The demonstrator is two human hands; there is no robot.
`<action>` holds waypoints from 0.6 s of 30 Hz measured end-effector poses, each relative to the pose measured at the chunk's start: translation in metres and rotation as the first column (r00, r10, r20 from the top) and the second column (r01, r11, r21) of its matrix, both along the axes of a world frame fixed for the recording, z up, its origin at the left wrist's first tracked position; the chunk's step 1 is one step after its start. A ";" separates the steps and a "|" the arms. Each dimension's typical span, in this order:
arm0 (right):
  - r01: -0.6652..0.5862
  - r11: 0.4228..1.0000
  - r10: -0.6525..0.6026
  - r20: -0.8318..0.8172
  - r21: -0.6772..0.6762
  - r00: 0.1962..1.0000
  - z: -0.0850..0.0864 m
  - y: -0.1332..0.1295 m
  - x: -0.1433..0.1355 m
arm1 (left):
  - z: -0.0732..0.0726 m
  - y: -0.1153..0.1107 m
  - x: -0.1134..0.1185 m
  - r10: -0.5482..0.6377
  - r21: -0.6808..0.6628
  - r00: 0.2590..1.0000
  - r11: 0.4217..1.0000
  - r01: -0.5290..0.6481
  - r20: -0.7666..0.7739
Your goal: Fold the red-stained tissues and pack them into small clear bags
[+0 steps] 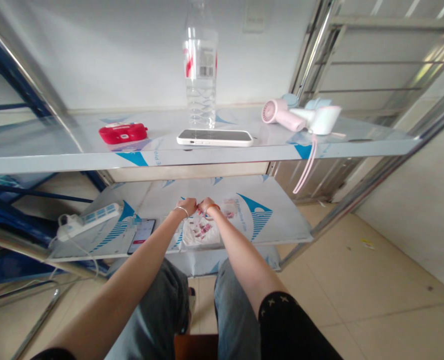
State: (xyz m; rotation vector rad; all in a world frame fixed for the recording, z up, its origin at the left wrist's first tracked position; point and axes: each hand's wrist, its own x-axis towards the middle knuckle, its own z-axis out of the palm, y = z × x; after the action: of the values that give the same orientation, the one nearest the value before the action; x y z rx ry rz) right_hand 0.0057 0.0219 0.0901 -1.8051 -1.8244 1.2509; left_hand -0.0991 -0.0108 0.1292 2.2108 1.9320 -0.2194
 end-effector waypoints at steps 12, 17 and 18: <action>-0.037 0.992 0.028 0.076 0.118 0.997 0.003 -0.005 0.001 | 0.008 -0.007 0.003 0.014 0.017 1.000 1.000 -0.014 0.011; -0.051 0.994 0.043 0.082 0.096 0.996 0.005 -0.008 0.001 | 0.009 -0.008 0.002 0.015 0.002 1.000 1.000 -0.015 0.020; -0.054 0.993 0.044 0.098 0.103 0.994 0.006 -0.009 0.001 | 0.008 -0.007 0.001 0.028 0.012 0.999 1.000 -0.029 0.019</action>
State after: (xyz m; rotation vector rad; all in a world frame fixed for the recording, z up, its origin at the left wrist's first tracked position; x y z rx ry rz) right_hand 0.0070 0.0133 0.0957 -1.8016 -1.9584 1.0799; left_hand -0.0983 -0.0178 0.1370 2.1837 1.9588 -0.1820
